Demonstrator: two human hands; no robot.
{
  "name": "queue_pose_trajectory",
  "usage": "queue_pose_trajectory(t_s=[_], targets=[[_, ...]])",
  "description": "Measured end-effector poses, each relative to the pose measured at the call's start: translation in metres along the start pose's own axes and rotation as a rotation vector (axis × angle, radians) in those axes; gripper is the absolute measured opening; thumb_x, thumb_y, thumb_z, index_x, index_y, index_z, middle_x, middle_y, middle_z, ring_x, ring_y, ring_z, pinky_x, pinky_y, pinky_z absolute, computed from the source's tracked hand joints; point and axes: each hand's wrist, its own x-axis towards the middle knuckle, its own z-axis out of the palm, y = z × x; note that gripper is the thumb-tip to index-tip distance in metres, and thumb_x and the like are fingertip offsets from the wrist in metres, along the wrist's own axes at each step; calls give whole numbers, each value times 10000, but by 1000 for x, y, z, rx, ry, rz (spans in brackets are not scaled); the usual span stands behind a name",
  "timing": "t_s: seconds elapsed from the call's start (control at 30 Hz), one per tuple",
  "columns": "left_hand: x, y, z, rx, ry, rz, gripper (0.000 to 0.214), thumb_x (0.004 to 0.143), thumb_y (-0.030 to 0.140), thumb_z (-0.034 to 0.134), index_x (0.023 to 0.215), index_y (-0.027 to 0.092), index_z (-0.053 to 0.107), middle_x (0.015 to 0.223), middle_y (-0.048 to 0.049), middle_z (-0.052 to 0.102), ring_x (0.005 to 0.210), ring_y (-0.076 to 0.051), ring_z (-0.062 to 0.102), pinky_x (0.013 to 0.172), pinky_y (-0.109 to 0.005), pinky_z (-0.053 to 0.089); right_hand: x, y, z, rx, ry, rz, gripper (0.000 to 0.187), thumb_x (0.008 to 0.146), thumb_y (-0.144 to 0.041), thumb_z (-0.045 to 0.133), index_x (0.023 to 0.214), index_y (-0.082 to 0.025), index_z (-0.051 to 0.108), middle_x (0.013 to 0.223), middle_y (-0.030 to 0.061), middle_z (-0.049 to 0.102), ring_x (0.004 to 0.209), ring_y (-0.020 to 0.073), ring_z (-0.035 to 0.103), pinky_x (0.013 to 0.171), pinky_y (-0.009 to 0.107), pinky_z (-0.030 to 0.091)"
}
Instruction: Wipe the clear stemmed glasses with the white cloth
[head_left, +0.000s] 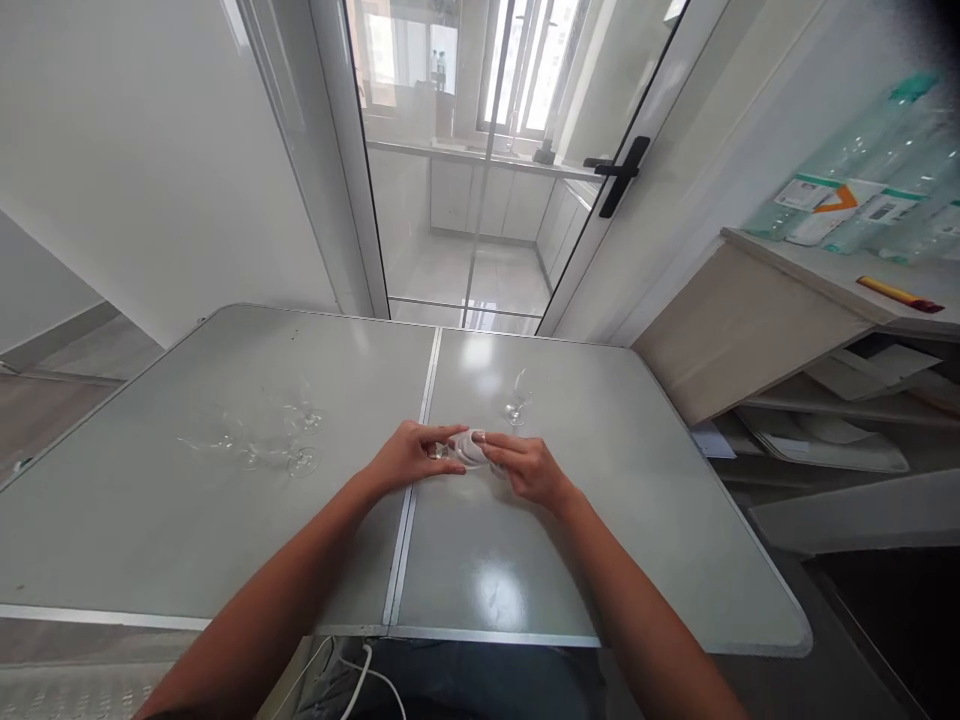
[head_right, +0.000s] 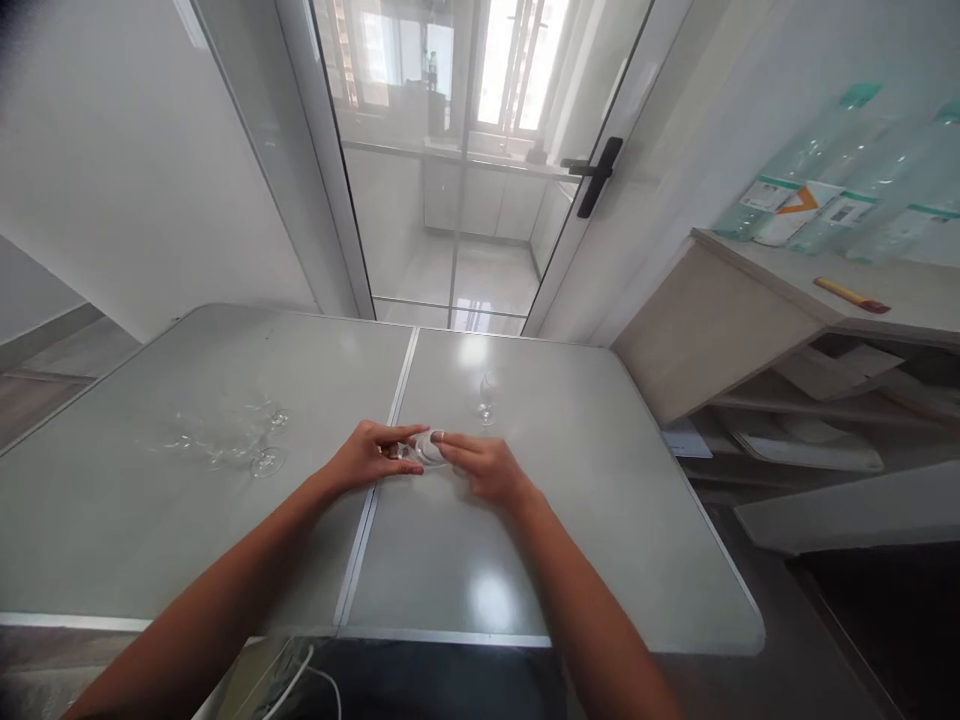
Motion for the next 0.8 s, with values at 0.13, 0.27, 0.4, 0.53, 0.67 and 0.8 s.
queue_pose_trajectory(t_s=[0.13,0.27,0.4,0.53,0.67,0.8], targets=[[-3,-7,1,253,44,187,443,838,432,807,1268,342,749,1080,-78,808,826,-201,755,685,-251,526,5,-3,5,448,-67,283,278,933,-279,564,1097,-208,777,839,16,723,689,161,622,635,268,497],[-4,-9,8,436,35,360,453,892,404,767,1332,319,703,1137,-79,803,931,-229,788,736,-264,570,1,-2,-1,966,-161,572,355,875,-369,664,1119,-128,755,679,8,640,462,121,510,404,239,422],[-2,-10,19,511,214,550,572,901,382,771,1436,279,598,1124,-61,808,923,-193,792,754,-248,591,-4,6,-5,1162,107,610,276,787,-373,768,939,-143,760,590,-5,601,404,106,468,356,224,383],[0,-17,21,521,340,529,604,904,357,774,1461,268,559,1080,-52,815,768,-147,780,660,-226,579,-2,6,-2,1093,251,513,358,699,-463,874,890,-189,743,694,7,660,558,139,577,481,233,452],[0,-24,19,524,327,460,526,940,333,727,1440,270,577,1097,-52,809,694,-117,747,646,-224,577,1,-5,9,735,239,320,331,759,-395,865,988,-197,733,980,59,738,871,213,667,756,303,516],[1,-22,22,481,336,416,620,918,395,751,1477,256,522,1028,-33,811,569,-88,673,619,-227,569,-1,-12,23,345,784,180,124,980,-348,608,1013,-229,628,1137,77,689,1013,229,644,893,376,508]])
